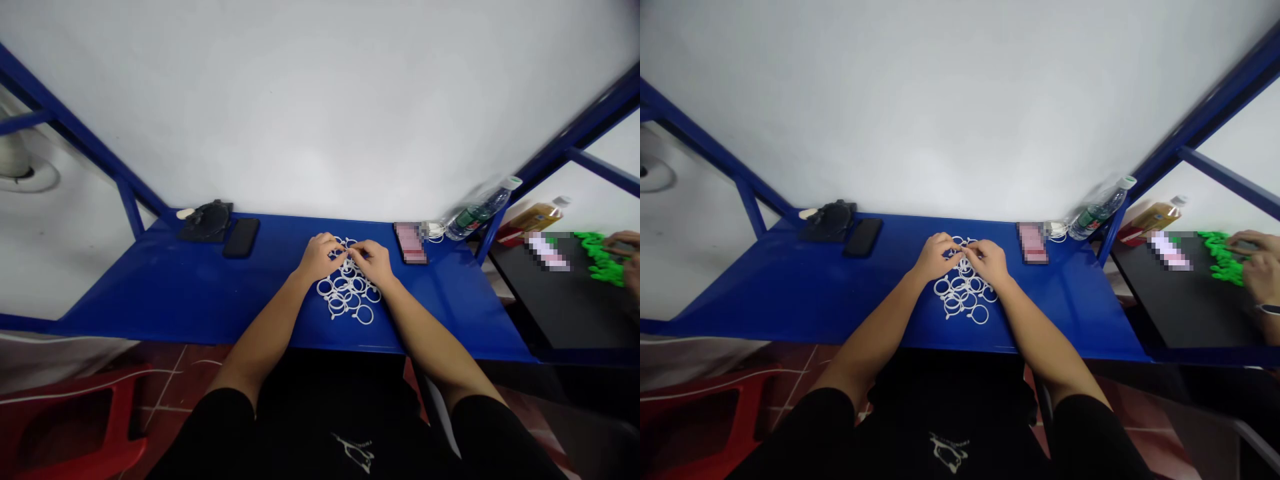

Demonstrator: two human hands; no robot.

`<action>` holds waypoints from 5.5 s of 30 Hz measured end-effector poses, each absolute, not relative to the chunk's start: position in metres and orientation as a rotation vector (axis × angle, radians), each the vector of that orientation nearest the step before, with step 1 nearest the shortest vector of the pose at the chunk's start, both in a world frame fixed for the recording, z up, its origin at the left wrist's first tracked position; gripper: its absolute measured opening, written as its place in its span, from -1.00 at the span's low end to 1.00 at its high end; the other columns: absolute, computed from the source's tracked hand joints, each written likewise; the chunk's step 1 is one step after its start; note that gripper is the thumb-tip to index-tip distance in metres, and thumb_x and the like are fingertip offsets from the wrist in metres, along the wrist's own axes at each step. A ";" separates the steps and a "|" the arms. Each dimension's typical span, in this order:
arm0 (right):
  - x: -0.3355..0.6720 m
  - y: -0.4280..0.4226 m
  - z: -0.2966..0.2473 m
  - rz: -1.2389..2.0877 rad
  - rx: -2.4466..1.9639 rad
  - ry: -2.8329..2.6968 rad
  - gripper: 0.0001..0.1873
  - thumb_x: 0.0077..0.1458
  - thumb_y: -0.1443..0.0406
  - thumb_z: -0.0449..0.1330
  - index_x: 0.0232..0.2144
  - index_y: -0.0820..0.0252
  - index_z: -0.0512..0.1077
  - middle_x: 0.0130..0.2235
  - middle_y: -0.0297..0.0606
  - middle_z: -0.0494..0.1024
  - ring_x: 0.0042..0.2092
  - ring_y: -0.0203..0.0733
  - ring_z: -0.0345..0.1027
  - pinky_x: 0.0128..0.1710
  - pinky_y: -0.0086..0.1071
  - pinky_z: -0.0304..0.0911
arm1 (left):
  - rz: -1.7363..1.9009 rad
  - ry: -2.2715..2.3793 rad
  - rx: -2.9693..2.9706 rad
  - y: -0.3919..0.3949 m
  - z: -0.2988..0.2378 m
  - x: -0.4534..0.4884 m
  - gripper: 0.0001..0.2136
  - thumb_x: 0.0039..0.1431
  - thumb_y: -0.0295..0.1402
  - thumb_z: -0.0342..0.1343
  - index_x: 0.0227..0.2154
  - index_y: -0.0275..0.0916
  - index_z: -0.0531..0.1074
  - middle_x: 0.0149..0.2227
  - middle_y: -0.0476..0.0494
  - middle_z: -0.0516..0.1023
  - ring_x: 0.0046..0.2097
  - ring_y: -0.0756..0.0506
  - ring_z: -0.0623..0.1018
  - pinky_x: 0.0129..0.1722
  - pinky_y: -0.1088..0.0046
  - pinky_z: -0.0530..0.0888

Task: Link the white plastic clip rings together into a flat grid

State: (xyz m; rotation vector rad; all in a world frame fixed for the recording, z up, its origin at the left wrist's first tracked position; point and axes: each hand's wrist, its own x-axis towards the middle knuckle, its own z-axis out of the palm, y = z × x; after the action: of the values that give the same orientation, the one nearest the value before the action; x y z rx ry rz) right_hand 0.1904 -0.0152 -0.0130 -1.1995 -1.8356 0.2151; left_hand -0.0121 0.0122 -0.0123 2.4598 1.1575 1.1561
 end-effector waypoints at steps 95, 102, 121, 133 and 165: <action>0.186 -0.018 -0.015 0.254 -1.319 -1.809 -0.71 0.32 0.10 0.14 -0.26 0.12 0.58 -0.31 -0.21 0.62 -0.36 -0.17 0.43 -0.28 -0.30 0.37 | 1.087 0.982 1.562 0.016 -0.024 -0.002 -0.78 0.21 -0.33 0.21 -0.14 -0.31 0.61 -0.26 -0.21 0.72 -0.37 -0.06 0.67 -0.27 0.38 0.63; 0.186 -0.018 -0.019 0.356 -1.262 -1.908 -0.69 0.33 0.10 0.13 -0.14 0.11 0.60 -0.32 -0.24 0.65 -0.33 -0.15 0.49 -0.25 -0.31 0.38 | 1.196 1.010 1.640 0.015 -0.022 -0.006 -0.78 0.19 -0.34 0.18 -0.17 -0.27 0.65 -0.30 -0.17 0.72 -0.31 -0.10 0.67 -0.25 0.37 0.61; 0.184 -0.020 -0.011 0.253 -1.317 -2.058 -0.79 0.26 0.22 0.18 -0.37 0.14 0.55 -0.40 -0.30 0.62 -0.38 -0.23 0.44 -0.35 -0.40 0.15 | 1.296 1.091 1.943 0.018 -0.032 -0.002 -0.70 0.09 -0.59 0.08 -0.20 -0.22 0.62 -0.27 -0.08 0.68 -0.29 -0.04 0.61 -0.25 0.44 0.55; 0.211 0.007 -0.020 0.271 -1.746 -1.851 -0.72 0.38 0.16 0.10 -0.18 0.06 0.61 -0.25 -0.23 0.71 -0.21 -0.08 0.57 -0.27 -0.35 0.26 | 1.077 1.168 2.279 0.024 -0.035 -0.009 -0.76 0.26 -0.42 0.22 -0.03 -0.20 0.59 -0.12 -0.15 0.64 -0.05 -0.15 0.59 0.09 0.23 0.50; 0.200 -0.012 -0.012 0.440 -1.164 -2.182 -0.51 0.27 0.10 0.24 0.20 0.06 0.46 -0.06 -0.18 0.64 -0.18 -0.12 0.50 -0.11 -0.28 0.38 | 1.014 1.313 1.953 0.020 -0.028 -0.009 -0.85 0.28 -0.40 0.15 -0.15 -0.17 0.59 -0.41 -0.03 0.66 -0.35 -0.09 0.64 -0.27 0.42 0.48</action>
State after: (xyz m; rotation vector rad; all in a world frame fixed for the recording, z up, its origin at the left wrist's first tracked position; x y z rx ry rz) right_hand 0.2001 -0.0119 -0.0120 -1.1640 -2.1819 0.4397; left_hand -0.0089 0.0196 -0.0276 1.9530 1.3130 1.0137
